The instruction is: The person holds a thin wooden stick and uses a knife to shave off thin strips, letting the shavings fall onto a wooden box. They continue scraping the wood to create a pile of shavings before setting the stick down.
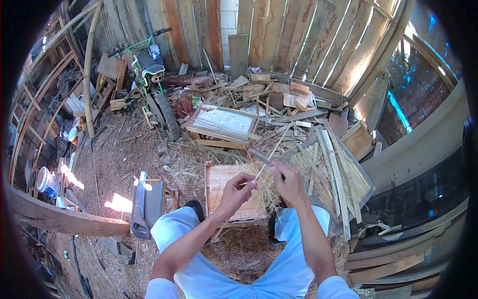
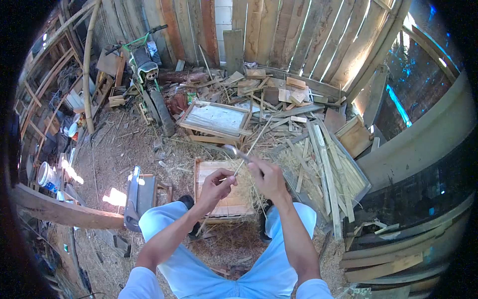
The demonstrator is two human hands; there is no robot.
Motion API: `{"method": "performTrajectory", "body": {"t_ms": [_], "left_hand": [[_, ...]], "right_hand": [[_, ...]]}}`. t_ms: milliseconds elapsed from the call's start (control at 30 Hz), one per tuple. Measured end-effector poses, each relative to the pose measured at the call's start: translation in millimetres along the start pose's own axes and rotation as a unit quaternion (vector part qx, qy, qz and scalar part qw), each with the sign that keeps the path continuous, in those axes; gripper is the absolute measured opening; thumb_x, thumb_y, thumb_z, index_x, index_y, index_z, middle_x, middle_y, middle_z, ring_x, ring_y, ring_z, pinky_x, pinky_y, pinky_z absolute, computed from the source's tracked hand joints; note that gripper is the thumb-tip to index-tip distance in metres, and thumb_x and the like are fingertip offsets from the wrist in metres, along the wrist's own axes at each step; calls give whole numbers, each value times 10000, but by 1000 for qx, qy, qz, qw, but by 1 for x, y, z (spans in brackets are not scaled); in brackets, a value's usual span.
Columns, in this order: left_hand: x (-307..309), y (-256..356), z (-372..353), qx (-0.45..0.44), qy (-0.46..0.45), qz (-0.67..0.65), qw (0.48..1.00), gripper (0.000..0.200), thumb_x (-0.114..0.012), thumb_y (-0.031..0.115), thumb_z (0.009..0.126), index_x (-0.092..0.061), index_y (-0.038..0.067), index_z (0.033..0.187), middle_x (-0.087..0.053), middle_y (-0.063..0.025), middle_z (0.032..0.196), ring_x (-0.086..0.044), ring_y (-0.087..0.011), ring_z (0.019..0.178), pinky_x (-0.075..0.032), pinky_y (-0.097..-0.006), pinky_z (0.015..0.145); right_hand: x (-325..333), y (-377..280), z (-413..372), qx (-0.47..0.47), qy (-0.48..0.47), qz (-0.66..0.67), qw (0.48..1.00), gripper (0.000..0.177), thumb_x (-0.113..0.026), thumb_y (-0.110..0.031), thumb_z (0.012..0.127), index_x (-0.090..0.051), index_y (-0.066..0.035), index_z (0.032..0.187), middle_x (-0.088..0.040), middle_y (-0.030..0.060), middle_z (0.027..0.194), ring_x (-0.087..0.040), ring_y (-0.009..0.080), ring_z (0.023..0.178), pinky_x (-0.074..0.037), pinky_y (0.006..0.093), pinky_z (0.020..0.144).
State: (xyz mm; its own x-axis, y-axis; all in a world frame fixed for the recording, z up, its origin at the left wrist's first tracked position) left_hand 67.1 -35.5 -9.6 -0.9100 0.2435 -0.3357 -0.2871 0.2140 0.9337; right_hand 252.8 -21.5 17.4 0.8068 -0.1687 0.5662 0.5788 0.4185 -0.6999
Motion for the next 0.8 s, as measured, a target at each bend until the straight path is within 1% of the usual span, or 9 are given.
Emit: {"method": "performTrajectory", "body": {"t_ms": [33, 100, 333, 433, 500, 533, 600, 667, 800], "left_hand": [[0, 0, 1, -1, -4, -13, 1000, 159, -625, 159, 895, -588, 32, 983, -595, -28, 782, -380, -33, 488, -271, -200, 418], [1, -2, 2, -7, -2, -8, 1000, 159, -625, 163, 896, -589, 34, 982, -592, -25, 785, -373, -30, 489, -262, -199, 418], [-1, -2, -1, -3, 8, -11, 1000, 138, -612, 169, 902, -604, 45, 964, -559, 7, 766, -363, -11, 500, -249, -188, 415], [1, -3, -5, -10, -6, 21, 1000, 155, -621, 192, 903, -592, 52, 964, -544, 18, 739, -346, -12, 490, -240, -187, 409], [1, -8, -15, -17, -26, 53, 998, 149, -619, 190, 905, -590, 55, 962, -543, 19, 739, -345, -9, 491, -243, -188, 409], [0, -10, -22, -20, -47, 88, 995, 143, -617, 187, 906, -589, 58, 960, -541, 21, 738, -344, -6, 493, -245, -188, 408], [0, -10, -27, 24, -50, 58, 997, 120, -604, 171, 905, -598, 56, 938, -525, 33, 732, -352, -5, 508, -255, -189, 425], [-1, -8, -28, 27, -63, 56, 996, 128, -591, 181, 915, -589, 60, 954, -517, 36, 735, -347, -5, 511, -249, -185, 426], [3, -6, -19, 19, -49, 9, 999, 184, -583, 221, 929, -575, 52, 1000, -516, 20, 730, -326, -16, 492, -227, -187, 415]], "right_hand": [[-4, 1, -4, 1, 0, 0, 1000, 261, -563, -158, 905, -630, -3, 1105, -668, 197, 900, -651, 318, 715, -502, 365, 659], [-15, -1, -10, 89, -29, -20, 995, 239, -615, -129, 862, -648, -13, 1068, -662, 175, 840, -643, 314, 678, -500, 362, 600], [-11, -4, -5, 92, -22, -48, 994, 191, -659, -125, 824, -676, -31, 989, -659, 146, 809, -635, 301, 644, -489, 345, 530], [-3, 15, 1, 118, 35, -49, 991, 178, -621, -172, 860, -661, -37, 969, -654, 157, 849, -623, 323, 631, -474, 378, 532], [17, 38, 9, -27, 127, -64, 989, 207, -566, -190, 903, -653, -10, 958, -632, 198, 795, -621, 329, 625, -450, 356, 520], [23, 42, 11, -25, 127, -65, 989, 207, -566, -190, 903, -653, -10, 958, -632, 198, 795, -621, 329, 625, -450, 356, 520], [33, 50, 13, -125, 192, -39, 973, 254, -519, -216, 934, -653, -10, 998, -609, 233, 746, -620, 343, 622, -435, 356, 527], [26, 53, 4, -66, 172, -67, 981, 275, -514, -234, 943, -649, -30, 1068, -606, 228, 710, -607, 340, 605, -447, 358, 554], [11, 25, 4, -135, 111, -61, 983, 295, -497, -239, 953, -635, -14, 1085, -641, 223, 866, -633, 342, 716, -471, 360, 639]]}}
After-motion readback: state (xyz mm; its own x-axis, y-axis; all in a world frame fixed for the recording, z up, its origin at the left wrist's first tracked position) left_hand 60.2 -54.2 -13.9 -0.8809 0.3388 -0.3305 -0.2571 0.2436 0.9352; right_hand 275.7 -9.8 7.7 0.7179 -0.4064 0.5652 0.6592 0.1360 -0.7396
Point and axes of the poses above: each hand's wrist, its own z-axis towards the middle knuckle, its own x-axis out of the back of the hand, y = z × x, the point moved 1 cm from there along z, towards the middle knuckle
